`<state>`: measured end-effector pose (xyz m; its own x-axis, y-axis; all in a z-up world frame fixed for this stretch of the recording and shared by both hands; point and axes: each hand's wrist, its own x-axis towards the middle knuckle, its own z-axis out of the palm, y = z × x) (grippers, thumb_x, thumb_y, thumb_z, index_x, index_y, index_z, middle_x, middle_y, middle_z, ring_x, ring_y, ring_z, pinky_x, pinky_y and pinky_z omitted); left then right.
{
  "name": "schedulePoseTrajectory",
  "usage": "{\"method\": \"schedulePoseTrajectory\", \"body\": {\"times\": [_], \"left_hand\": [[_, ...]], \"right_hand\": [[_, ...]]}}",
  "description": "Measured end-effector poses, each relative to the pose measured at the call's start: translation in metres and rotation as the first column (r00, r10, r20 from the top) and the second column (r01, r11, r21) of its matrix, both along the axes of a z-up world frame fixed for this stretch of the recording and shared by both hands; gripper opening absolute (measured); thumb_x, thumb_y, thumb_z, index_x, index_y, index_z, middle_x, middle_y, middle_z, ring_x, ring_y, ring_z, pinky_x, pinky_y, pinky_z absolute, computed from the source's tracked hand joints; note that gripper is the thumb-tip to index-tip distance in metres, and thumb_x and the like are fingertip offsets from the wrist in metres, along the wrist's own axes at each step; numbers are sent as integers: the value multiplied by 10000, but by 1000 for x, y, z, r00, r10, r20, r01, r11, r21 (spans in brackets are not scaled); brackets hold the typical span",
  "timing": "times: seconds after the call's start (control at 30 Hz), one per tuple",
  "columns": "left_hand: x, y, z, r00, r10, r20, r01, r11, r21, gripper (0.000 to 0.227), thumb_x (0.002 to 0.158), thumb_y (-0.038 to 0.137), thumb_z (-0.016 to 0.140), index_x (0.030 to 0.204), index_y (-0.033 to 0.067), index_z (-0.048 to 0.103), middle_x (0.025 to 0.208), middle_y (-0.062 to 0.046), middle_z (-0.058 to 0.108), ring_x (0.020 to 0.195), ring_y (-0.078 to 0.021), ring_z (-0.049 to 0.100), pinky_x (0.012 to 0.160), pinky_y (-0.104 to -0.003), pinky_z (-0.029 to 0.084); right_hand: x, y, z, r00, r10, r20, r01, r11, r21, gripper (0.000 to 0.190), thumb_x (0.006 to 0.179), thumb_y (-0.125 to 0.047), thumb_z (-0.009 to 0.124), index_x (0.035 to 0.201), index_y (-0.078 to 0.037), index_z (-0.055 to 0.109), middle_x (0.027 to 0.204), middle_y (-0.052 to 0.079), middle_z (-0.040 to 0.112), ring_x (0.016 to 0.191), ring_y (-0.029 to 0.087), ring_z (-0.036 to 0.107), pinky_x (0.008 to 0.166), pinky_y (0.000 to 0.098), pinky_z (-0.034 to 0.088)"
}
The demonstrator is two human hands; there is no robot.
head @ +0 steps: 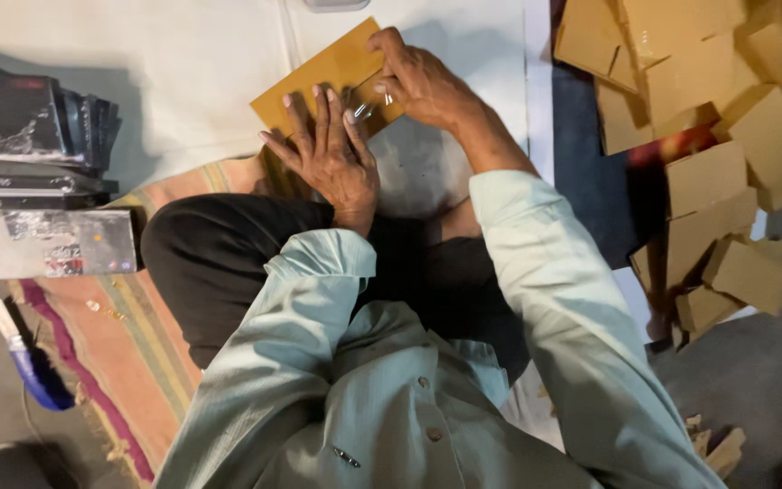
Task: The person assembles small cardboard boxes by folding the flaps and sealing them with adhesive tape. They repeatedly pick up flat cardboard pieces, fold them into box shapes, and apply tape to secure the seams.
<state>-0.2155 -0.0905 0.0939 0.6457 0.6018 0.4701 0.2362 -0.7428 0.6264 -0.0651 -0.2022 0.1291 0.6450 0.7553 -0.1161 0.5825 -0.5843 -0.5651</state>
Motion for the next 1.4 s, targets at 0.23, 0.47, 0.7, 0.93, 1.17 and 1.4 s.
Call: {"method": "schedulePoseTrajectory", "body": {"times": [0.23,0.47,0.7,0.93,1.17,1.4], "left_hand": [[4,-3,-6,997,66,-48,-66,998,4,359,1091,267,535,1374,99,676,1436,-10,656,1523,-275,344,1281,-634,31],[11,-3,-10,988,131,-76,-132,991,-16,381,1103,313,524,1386,109,677,1421,34,663,1525,-257,356,1302,-616,43],[12,-5,-8,978,136,-161,-138,990,-3,370,1094,311,508,1391,150,657,1442,46,648,1528,-251,339,1299,-609,40],[12,-10,-12,957,184,-224,-180,983,39,440,1122,307,425,1469,121,622,1591,39,489,1580,-258,244,1319,-598,20],[10,-17,-19,941,227,-250,-220,974,57,442,1120,319,397,1460,140,616,1614,38,432,1585,-261,212,1319,-599,12],[17,-24,-23,919,280,-276,-265,960,93,444,1126,339,391,1473,168,609,1641,46,377,1594,-261,198,1323,-615,7]], "right_hand": [[11,16,-1,996,56,64,-56,998,1,399,1021,-88,678,1309,-84,401,1020,151,710,990,357,707,837,479,553],[35,39,-2,872,292,394,-320,947,5,420,941,-108,727,1265,-84,462,1122,192,683,1042,371,693,865,482,535],[45,35,-2,977,194,-92,-212,941,-265,401,1039,-117,646,1360,-40,419,1084,181,651,1067,361,670,943,498,506],[38,29,-18,931,285,227,-282,958,-45,423,984,-122,748,1273,-27,454,1188,198,631,1103,397,654,926,486,514],[42,26,-42,962,215,167,-186,967,-172,369,1068,-304,670,1194,28,575,1032,216,679,952,376,669,802,477,530],[58,14,-87,946,190,262,-180,982,-64,305,1074,-296,667,1172,-6,662,989,161,731,821,340,678,662,462,514]]}}
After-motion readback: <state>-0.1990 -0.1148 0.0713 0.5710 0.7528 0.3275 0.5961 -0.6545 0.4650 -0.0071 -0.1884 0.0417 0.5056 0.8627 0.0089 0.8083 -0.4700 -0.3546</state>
